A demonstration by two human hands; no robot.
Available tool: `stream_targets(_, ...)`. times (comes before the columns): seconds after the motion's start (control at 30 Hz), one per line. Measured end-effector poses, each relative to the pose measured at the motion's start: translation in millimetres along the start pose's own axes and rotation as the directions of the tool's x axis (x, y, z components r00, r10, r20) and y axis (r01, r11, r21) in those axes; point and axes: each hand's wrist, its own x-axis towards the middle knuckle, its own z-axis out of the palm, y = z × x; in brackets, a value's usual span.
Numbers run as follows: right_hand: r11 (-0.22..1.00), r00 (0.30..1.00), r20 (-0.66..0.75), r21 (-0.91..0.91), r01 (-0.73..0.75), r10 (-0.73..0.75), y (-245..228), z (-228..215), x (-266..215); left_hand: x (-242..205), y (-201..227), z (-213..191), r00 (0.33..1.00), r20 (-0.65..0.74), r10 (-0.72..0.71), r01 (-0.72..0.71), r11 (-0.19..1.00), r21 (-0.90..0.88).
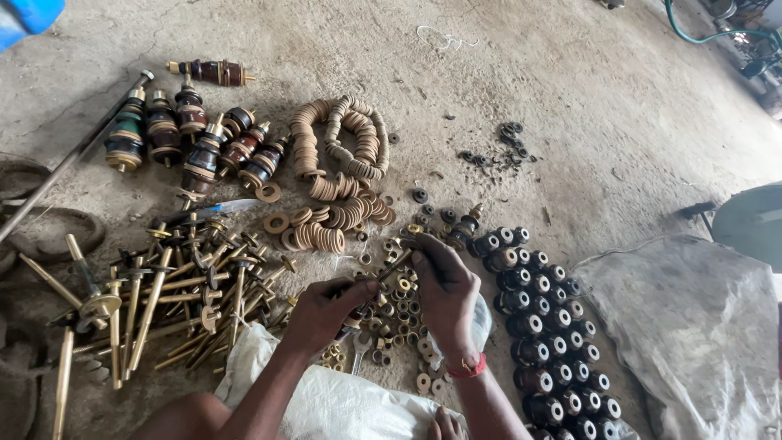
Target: The person sits on the floor and assembles small metal components by hand. They pick up brass rods, threaded sleeves, and washers, then thread the washers onto the rods and screw the sleeves onto the ends. The person repeats this process multiple times, placing the finished assemblies on the floor.
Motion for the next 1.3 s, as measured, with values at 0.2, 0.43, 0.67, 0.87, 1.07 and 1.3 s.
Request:
stream_targets(0.2, 0.923, 0.927, 0.062, -0.093, 0.373, -0.369, -5.5, 12.5, -27.8, -5.5, -0.8, -6.3, 0.997, -0.014, 0.071, -0.072, 0.992, -0.108)
stream_targets(0.43, 0.895, 0.995, -0.081, 0.446, -0.009, 0.050, 96.6, -4.6, -68.0, -16.1, -16.5, -13.7, 0.997, 0.011, 0.083, -0.080, 0.984, -0.158)
stream_targets(0.67, 0.678, 0.955, 0.062, -0.718, -0.158, 0.288, 268.3, -65.1, -72.3, -16.1, -14.3, -17.7, 0.912, 0.086, 0.402, -0.345, 0.863, -0.370)
stream_targets(0.87, 0.584, 0.970, 0.059, -0.806, -0.092, 0.234, 306.3, -62.8, -76.1, -15.8, -9.0, -3.7, 0.925, 0.145, 0.350, -0.299, 0.910, -0.288)
stream_targets(1.07, 0.524, 0.959, -0.052, -0.828, -0.198, 0.280, 224.3, -61.2, -68.8, -19.2, -0.1, 1.0, 0.949, 0.169, 0.266, -0.204, 0.928, -0.311)
stream_targets(1.3, 0.724, 0.939, 0.239, 0.599, -0.342, 0.246, 66.8, -73.1, -23.0, -22.7, -5.3, 5.9, 0.938, 0.256, 0.233, -0.157, 0.945, -0.286)
